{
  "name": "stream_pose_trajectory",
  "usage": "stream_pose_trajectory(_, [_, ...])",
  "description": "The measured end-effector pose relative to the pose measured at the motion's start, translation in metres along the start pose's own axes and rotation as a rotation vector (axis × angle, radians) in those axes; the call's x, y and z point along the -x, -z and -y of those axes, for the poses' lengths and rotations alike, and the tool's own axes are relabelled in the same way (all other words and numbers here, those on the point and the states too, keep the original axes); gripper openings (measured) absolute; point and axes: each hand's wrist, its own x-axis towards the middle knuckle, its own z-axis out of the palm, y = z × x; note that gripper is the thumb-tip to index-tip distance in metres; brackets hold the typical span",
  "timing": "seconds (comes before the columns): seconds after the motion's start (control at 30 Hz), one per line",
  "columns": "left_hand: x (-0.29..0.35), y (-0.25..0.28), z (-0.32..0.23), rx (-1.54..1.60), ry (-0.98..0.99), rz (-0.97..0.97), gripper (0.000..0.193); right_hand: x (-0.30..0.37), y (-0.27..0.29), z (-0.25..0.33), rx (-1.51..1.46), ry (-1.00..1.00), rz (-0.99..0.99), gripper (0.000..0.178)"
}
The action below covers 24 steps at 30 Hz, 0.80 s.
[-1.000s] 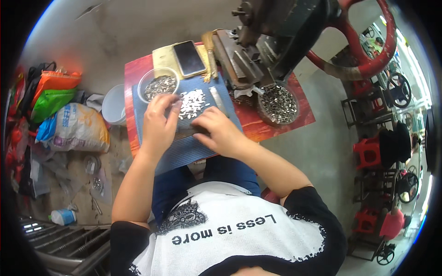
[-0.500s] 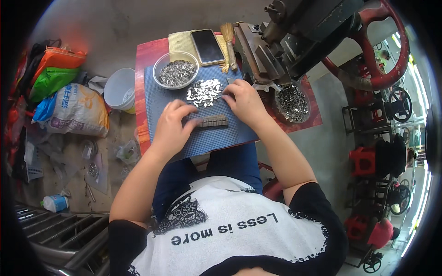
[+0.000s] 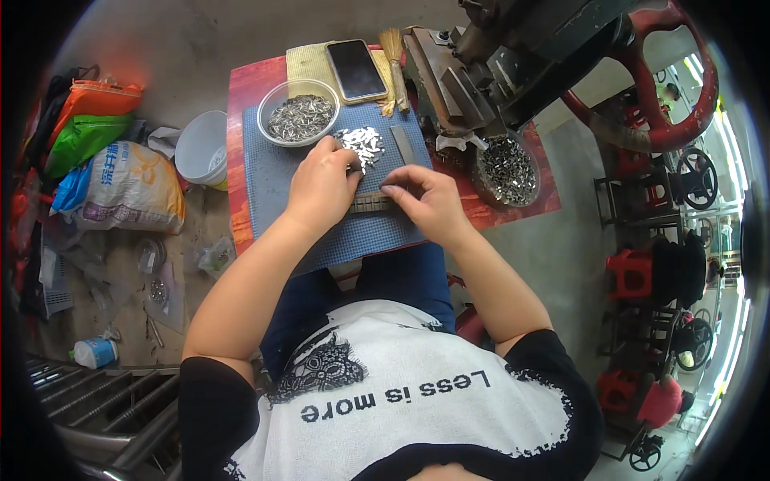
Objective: Assembling small metal components by placing them into a slotted base and then using a manual press machine.
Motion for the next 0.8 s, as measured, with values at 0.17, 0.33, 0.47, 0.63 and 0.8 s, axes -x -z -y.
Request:
stream_pose_trajectory(0.17, [0.003,0.007,-0.001,0.130,-0.044,-0.040,0.009,0.005,0.004,-0.005,0.309,0.356,0.004,0.015])
stream_pose_trajectory(0.33, [0.016,0.030,-0.002,0.303,0.107,-0.037,0.012,0.004,0.008,-0.008,0.340,0.343,-0.006,0.015])
stream_pose_trajectory(0.47, [0.033,0.042,0.012,0.319,0.128,-0.051,0.012,-0.007,0.010,-0.004,0.336,0.268,0.066,0.015])
stream_pose_trajectory(0.63, [0.046,0.041,0.021,0.370,0.182,0.040,0.011,-0.033,-0.009,0.003,0.529,0.393,-0.023,0.015])
stream_pose_trajectory(0.8, [0.053,0.035,0.029,0.208,-0.064,0.018,0.011,-0.048,-0.017,-0.004,0.638,0.424,0.019,0.017])
